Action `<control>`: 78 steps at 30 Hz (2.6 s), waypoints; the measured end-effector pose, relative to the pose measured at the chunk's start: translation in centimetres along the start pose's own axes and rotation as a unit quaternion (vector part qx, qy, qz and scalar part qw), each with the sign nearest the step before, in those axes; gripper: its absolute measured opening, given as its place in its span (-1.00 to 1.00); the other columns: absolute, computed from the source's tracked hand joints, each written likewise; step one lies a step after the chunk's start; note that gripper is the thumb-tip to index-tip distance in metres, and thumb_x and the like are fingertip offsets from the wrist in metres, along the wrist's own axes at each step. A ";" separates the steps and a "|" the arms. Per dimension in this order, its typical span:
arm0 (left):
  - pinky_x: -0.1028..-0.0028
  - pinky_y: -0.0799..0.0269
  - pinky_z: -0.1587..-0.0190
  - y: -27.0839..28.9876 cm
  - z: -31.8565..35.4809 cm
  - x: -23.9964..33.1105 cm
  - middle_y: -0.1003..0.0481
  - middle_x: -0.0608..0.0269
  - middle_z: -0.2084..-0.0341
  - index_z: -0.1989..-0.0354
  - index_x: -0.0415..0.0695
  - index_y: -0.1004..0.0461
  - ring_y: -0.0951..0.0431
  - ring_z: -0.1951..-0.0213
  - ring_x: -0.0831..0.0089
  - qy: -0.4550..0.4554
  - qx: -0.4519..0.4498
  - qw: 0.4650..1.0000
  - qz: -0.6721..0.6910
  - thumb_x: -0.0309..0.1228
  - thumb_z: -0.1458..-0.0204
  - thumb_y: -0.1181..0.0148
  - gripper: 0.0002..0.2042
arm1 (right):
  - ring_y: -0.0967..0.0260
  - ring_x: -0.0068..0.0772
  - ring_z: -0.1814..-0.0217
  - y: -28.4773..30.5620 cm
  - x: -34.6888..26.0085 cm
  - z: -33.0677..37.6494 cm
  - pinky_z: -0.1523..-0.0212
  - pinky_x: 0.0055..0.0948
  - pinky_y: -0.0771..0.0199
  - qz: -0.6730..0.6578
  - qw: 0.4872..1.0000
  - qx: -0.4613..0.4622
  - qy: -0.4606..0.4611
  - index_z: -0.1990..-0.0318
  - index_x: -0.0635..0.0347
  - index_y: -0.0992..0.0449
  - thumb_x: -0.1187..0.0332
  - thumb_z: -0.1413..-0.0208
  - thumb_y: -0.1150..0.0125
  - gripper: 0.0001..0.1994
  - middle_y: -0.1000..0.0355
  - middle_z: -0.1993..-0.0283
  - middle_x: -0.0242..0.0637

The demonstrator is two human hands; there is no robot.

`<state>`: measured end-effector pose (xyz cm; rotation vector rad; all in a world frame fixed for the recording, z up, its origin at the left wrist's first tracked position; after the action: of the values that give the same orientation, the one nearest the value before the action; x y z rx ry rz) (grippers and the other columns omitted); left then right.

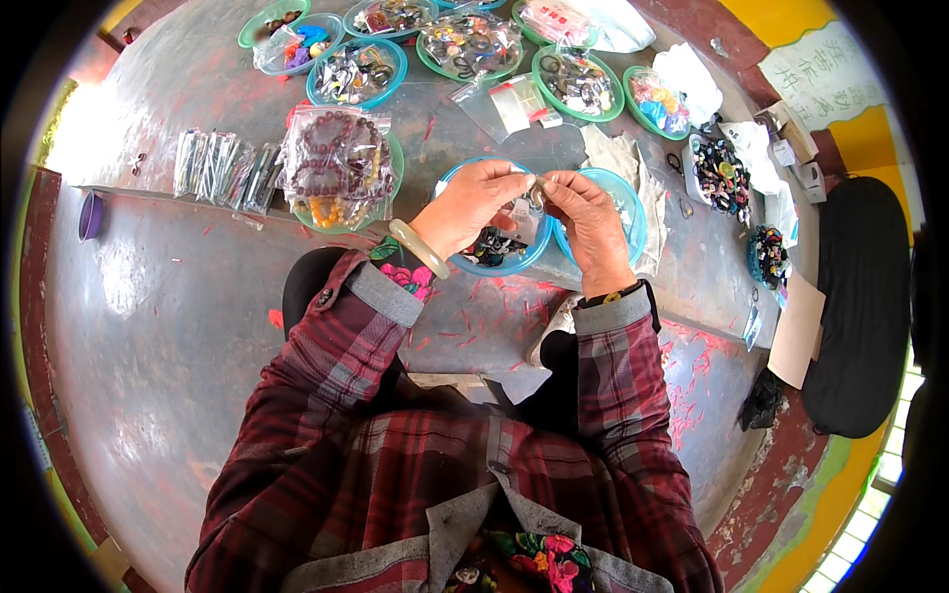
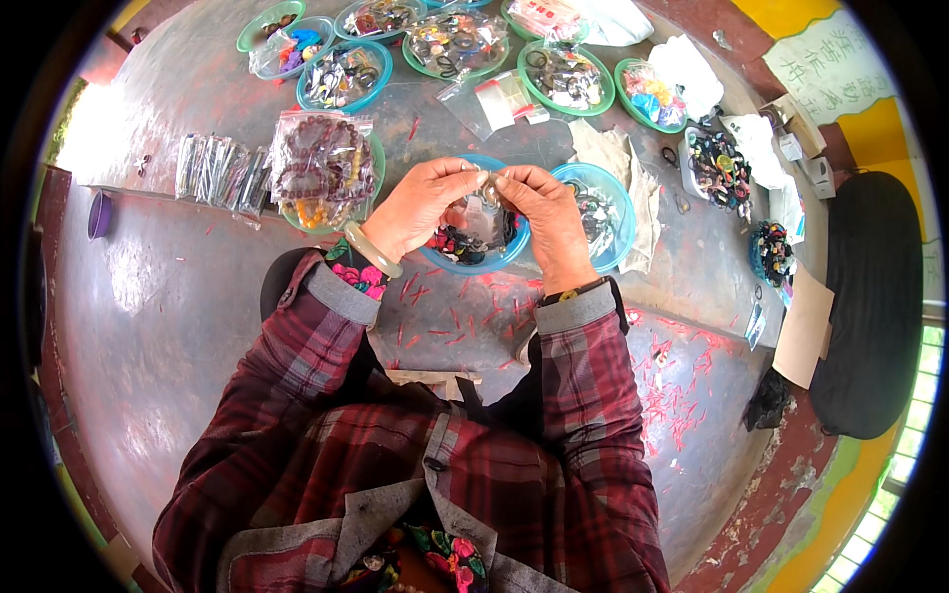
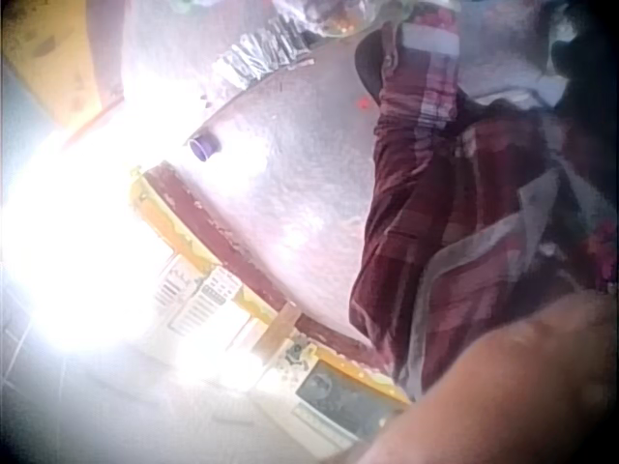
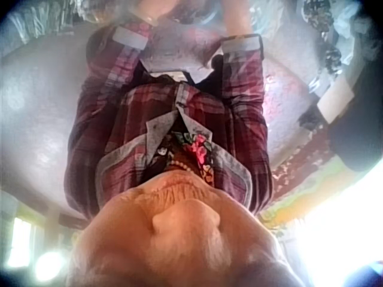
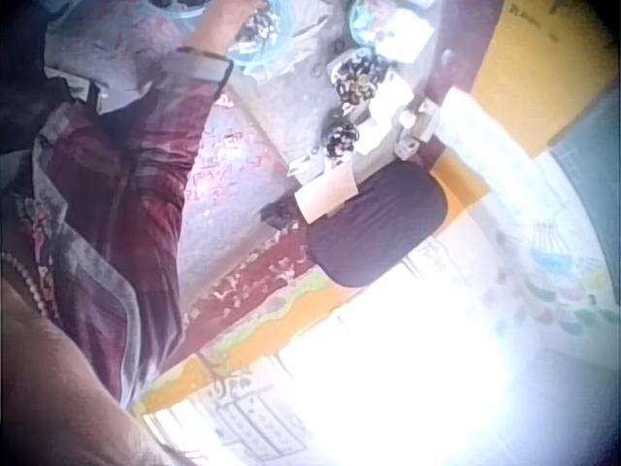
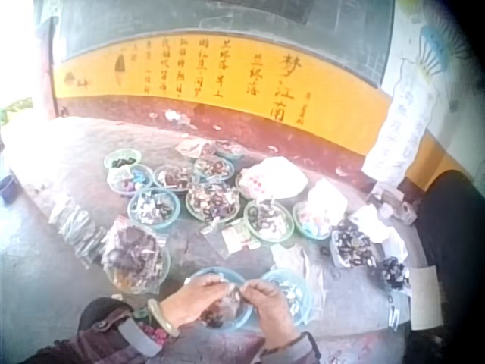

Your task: The person sits at a low table and repeatedly picks up small hair accessories, such as hair ties and clips, from blue bowls. They place each item into a small clear plastic bag, often attaching a white paper tag to the bag before setting it aside.

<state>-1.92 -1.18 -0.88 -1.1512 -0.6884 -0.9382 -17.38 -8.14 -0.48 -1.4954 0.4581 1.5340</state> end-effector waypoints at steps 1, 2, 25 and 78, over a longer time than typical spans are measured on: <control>0.68 -0.38 0.47 0.0 0.0 0.0 -0.39 0.45 0.40 0.25 -0.15 -0.42 -0.39 0.41 0.71 0.000 -0.001 1.000 0.004 -0.35 -0.06 -0.08 -0.84 | -0.29 -0.66 0.38 -0.1 0.0 0.0 0.29 -0.67 -0.24 -0.008 1.000 0.007 -0.003 0.31 0.25 -0.49 0.39 0.01 -0.21 -0.85 -0.44 0.41 -0.43; 0.69 -0.37 0.48 0.0 -0.1 -0.1 -0.39 0.45 0.39 0.24 -0.14 -0.41 -0.38 0.41 0.71 -0.001 -0.001 1.000 0.009 -0.35 -0.06 -0.08 -0.84 | -0.29 -0.66 0.37 -0.2 -0.1 0.0 0.29 -0.68 -0.23 -0.007 1.000 0.010 -0.003 0.30 0.25 -0.49 0.39 0.01 -0.22 -0.85 -0.44 0.40 -0.43; 0.67 -0.38 0.45 0.9 -0.7 -0.8 -0.46 0.32 0.36 0.26 -0.22 -0.44 -0.43 0.39 0.65 -0.017 0.011 0.996 0.083 -0.46 -0.01 -0.12 -0.85 | -0.28 -0.69 0.36 0.1 0.6 -0.3 0.30 -0.68 -0.23 0.014 1.000 -0.006 0.024 0.36 0.23 -0.45 0.47 0.05 -0.22 -0.90 -0.38 0.42 -0.49; 0.64 -0.34 0.45 0.6 -0.6 -0.8 -0.44 0.38 0.37 0.21 -0.20 -0.42 -0.42 0.38 0.63 -0.015 0.022 0.999 -0.033 -0.46 0.02 -0.12 -0.81 | -0.20 -0.70 0.43 -0.3 0.7 -0.2 0.39 -0.71 -0.18 0.015 0.999 0.045 0.006 0.15 0.29 -0.36 0.56 0.11 -0.20 -0.70 -0.30 0.44 -0.50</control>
<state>-1.81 -1.45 -1.98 -1.1111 -0.7727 -0.9579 -16.87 -7.91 -1.08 -1.4347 0.5508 1.5091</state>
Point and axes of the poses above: each hand's wrist, its own z-axis away from the middle knuckle, its own y-axis out of the back of the hand, x = y × z, the point moved 1 cm from there along -z, towards the middle knuckle
